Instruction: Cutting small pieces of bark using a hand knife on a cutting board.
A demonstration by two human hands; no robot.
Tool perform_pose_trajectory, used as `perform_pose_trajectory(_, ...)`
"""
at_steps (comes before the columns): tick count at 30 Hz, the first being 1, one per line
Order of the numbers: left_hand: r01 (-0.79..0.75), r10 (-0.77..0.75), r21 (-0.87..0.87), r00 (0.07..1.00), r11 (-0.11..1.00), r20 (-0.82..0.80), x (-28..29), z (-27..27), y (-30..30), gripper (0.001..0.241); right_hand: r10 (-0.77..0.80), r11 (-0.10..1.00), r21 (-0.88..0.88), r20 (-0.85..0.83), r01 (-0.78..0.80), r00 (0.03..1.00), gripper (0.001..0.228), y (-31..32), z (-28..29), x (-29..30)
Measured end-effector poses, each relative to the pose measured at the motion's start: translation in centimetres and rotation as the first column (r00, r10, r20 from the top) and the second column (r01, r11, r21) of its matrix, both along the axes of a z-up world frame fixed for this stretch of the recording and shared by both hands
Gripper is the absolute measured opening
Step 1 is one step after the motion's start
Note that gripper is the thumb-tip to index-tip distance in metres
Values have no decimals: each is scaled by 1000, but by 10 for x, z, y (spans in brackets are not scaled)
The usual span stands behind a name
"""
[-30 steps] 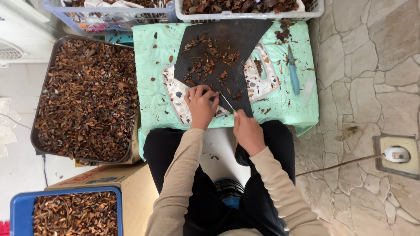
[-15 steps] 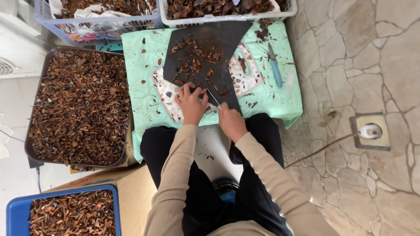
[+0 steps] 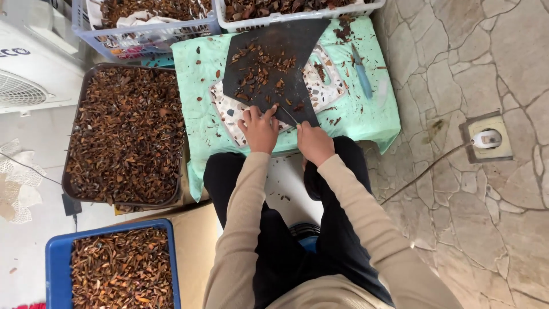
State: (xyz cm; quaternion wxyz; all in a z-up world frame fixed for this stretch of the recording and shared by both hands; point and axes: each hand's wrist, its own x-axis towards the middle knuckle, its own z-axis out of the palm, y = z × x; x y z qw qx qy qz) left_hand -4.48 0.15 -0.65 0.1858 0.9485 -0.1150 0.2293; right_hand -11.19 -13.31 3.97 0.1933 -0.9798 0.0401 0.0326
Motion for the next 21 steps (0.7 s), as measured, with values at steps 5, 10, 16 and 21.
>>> perform_pose_trajectory(5, 21, -21, 6, 1000, 1000, -11, 7, -13, -3, 13, 1, 975, -222, 35, 7, 999, 39, 17, -10, 13)
perform_pose_trajectory(10, 20, -22, -43, 998, 999, -60, 13, -21, -8, 14, -34, 989, -142, -24, 31, 999, 44, 7, -29, 31)
perform_pose_trajectory(16, 46, -49, -53, 997, 998, -66, 11, -20, -5, 16, -18, 997, 69, -76, 24, 997, 51, -3, -22, 20)
perform_pose_trajectory(21, 15, -19, -33, 992, 999, -124, 7, -13, -6, 15, -17, 979, -199, 157, 49, 987, 36, 18, -6, -3)
